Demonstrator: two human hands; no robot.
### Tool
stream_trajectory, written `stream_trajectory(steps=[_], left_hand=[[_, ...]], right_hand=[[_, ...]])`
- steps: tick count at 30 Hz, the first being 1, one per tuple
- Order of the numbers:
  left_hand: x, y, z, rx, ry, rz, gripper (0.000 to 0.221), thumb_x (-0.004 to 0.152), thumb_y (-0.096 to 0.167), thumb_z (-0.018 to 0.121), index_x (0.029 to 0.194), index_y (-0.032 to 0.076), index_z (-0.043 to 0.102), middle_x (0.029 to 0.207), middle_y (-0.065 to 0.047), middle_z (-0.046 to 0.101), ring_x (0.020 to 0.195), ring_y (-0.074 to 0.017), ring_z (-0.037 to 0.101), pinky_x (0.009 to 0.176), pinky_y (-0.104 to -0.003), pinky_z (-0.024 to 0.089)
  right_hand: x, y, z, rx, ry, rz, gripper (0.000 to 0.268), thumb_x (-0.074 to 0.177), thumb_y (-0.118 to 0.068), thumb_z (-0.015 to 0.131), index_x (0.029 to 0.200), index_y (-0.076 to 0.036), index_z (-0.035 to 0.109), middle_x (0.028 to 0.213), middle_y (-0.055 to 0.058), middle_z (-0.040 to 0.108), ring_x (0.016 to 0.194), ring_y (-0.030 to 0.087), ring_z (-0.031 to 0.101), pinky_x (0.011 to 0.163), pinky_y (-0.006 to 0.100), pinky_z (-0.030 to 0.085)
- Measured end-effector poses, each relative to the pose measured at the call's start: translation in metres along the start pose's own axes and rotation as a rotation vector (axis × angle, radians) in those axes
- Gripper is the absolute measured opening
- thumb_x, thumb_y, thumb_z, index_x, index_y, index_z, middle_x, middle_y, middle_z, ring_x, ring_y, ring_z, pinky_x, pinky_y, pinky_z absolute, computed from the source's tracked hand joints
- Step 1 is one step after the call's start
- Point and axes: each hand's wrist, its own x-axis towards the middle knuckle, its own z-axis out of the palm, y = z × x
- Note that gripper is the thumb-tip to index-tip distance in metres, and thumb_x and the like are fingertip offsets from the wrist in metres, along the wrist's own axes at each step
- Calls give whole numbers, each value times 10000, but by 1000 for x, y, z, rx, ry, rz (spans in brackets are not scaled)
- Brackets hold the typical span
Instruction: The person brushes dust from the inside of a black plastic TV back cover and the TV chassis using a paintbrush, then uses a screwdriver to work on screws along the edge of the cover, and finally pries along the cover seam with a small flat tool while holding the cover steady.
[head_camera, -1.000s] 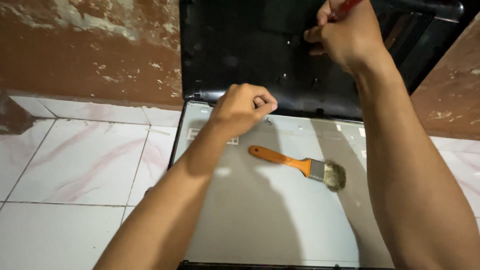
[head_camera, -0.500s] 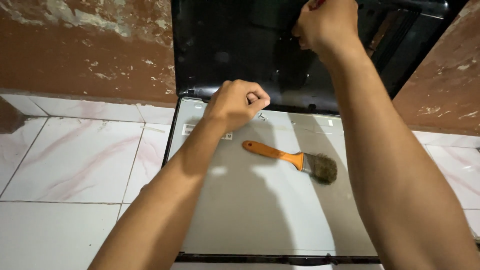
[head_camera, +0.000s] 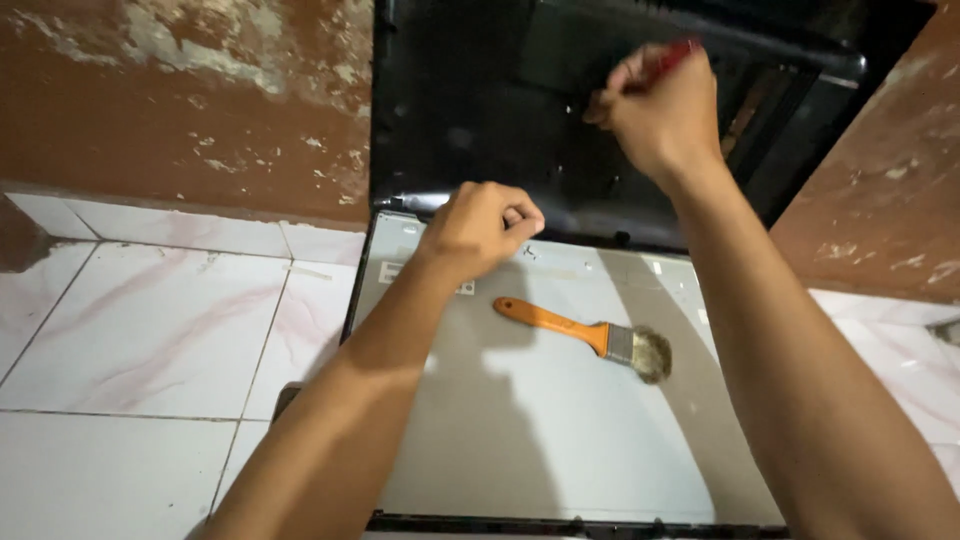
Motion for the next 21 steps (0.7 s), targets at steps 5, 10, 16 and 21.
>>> stream_trajectory(steps=[5, 10, 16, 21], left_hand=[[0, 1, -3, 16, -29, -67, 141, 846, 223, 701, 927, 175, 805, 785, 21, 770, 618, -163, 674, 613, -318, 544], [-2, 7, -7, 10, -36, -89, 136, 845, 187, 690, 902, 173, 813, 752, 40, 767, 594, -141, 649, 593, -298, 515], [-2, 9, -7, 8, -40, -95, 141, 853, 196, 688, 914, 180, 813, 774, 32, 770, 595, -137, 657, 599, -297, 532], [0, 7, -7, 8, -52, -108, 145, 853, 203, 689, 923, 180, 814, 756, 38, 761, 597, -127, 652, 603, -293, 534]], right_hand=[[-21, -2, -13, 523, -82, 129, 283, 942, -199, 458, 921, -11, 669, 855, 101, 684, 935, 207, 769, 915, 283, 620], [-26, 17, -22, 643, -15, 47, 191, 1044, 23, 404, 1192, -44, 504, 875, 71, 589, 913, 263, 781, 864, 339, 699], [-29, 1, -30, 250, 99, -316, 242, 1118, 216, 630, 1161, 70, 442, 1013, 209, 624, 838, 294, 731, 757, 335, 658], [-14, -7, -37, 13, 40, -375, 286, 1077, 241, 669, 1096, 68, 442, 924, 154, 612, 795, 232, 704, 723, 305, 589]])
